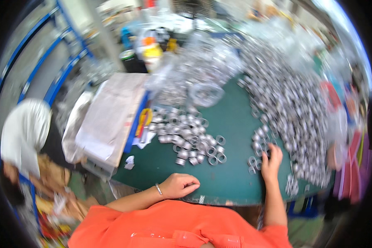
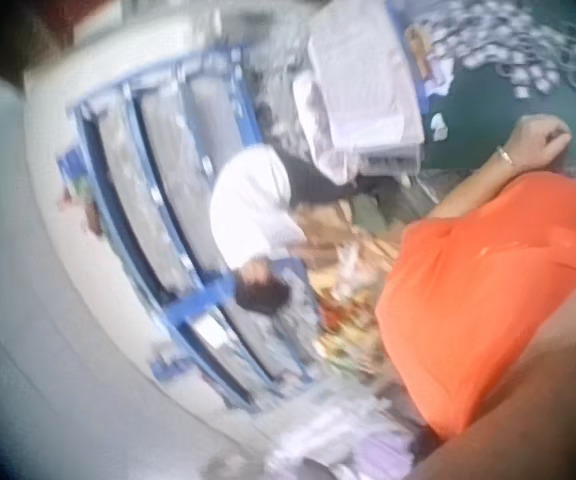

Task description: The person picks up metal rings from a pile on a table, turns them over in their hands, and places them into different groups or bags.

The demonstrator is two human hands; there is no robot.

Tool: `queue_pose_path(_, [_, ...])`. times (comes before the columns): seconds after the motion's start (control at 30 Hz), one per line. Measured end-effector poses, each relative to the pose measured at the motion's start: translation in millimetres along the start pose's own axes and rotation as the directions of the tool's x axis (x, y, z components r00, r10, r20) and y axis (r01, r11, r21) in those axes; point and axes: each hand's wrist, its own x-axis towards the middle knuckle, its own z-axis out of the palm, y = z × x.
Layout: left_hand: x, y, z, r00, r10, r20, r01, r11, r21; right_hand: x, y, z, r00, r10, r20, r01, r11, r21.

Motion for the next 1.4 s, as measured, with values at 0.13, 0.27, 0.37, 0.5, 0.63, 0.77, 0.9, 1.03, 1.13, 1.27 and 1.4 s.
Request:
queue_pose_path(0.13, [-43,-11,1,0.965,-0.056,-0.257,0.064,0.998,0.023,0,9,-1,0.994,-0.055,0.092,0.057,0.998,-0.017])
queue_pose_path(0.27, [-67,-10,7,0.914,0.042,-0.403,0.000,0.994,0.106,0,25,10,0.989,-0.109,0.097,0.112,0.993,-0.027])
queue_pose_path(0.37, [-62,-21,19,0.871,0.166,-0.462,-0.107,0.983,0.151,1,49,13,0.985,-0.140,0.101,0.148,0.986,-0.076])
queue_pose_path(0.5, [-63,-17,22,0.840,0.164,-0.518,-0.090,0.982,0.166,5,17,3,0.963,-0.271,0.012,0.268,0.946,-0.184])
queue_pose_path(0.63, [-62,-18,26,0.798,0.212,-0.565,-0.136,0.975,0.173,9,-7,-6,0.979,-0.166,0.116,0.183,0.969,-0.163])
queue_pose_path(0.77, [-61,-21,27,0.768,0.261,-0.585,-0.188,0.965,0.183,8,-26,-9,0.996,-0.070,0.062,0.070,0.997,-0.010])
queue_pose_path(0.9, [-61,-21,29,0.758,0.291,-0.583,-0.231,0.957,0.177,3,-4,-6,0.994,-0.102,0.026,0.105,0.978,-0.178])
queue_pose_path(1.03, [-62,-20,24,0.764,0.267,-0.587,-0.207,0.964,0.168,-2,-6,-7,0.985,-0.174,0.007,0.172,0.969,-0.178])
queue_pose_path(1.13, [-66,-19,26,0.755,0.252,-0.606,-0.213,0.967,0.137,4,13,2,0.997,-0.078,-0.014,0.076,0.991,-0.110])
queue_pose_path(1.27, [-67,-19,22,0.759,0.234,-0.607,-0.207,0.971,0.115,8,-1,-2,0.993,0.114,0.030,-0.111,0.990,-0.093])
queue_pose_path(1.4, [-64,-16,21,0.752,0.252,-0.609,-0.222,0.967,0.126,10,86,19,0.983,0.010,-0.183,-0.013,1.000,-0.011])
